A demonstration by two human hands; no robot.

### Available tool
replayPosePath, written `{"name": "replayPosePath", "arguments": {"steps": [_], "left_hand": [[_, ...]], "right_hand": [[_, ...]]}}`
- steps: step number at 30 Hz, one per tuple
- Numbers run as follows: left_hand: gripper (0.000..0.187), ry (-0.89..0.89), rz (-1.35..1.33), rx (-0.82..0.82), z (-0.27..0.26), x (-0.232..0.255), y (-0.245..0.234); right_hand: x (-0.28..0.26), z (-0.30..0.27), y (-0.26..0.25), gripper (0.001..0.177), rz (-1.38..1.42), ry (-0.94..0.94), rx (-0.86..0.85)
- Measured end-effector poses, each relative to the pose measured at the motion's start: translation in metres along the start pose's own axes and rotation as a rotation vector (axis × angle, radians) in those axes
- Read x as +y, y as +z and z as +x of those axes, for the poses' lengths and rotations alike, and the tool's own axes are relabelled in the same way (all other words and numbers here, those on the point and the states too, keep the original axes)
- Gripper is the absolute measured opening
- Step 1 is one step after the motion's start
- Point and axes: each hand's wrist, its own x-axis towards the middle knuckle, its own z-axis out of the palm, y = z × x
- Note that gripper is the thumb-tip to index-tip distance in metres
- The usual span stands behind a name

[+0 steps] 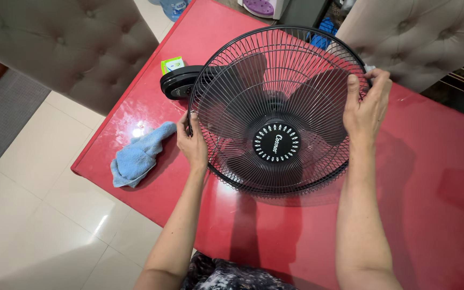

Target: The person removes the front protective cage of a table fan using a screwdriver to loosen a screw. They then detach the cage and set it aside on the table.

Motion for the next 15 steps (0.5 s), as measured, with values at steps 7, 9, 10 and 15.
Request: {"name": "replayPosePath", "arguments": {"steps": [7, 9, 10, 15], "left_hand": [[0.058, -0.12, -0.077, -0.008, 0.009, -0.018, 0.001], [0.056, -0.201, -0.152, -0.042, 0.016, -0.032, 0.002], [0.055, -0.204, -0.203, -0.056, 0.018, -0.038, 0.003], [0.042, -0.299, -0.498, -0.143, 0.02, -0.036, 0.0]], "right_hand": [[0.006, 0.003, -0.001, 0.062, 0.011, -0.081, 0.01], [0.008, 0.003, -0.001, 0.061, -0.023, -0.079, 0.004], [0.007, 0.002, -0.001, 0.06, -0.018, -0.076, -0.002], [0.007, 0.002, -0.003, 0.058, -0.004, -0.072, -0.023]]}}
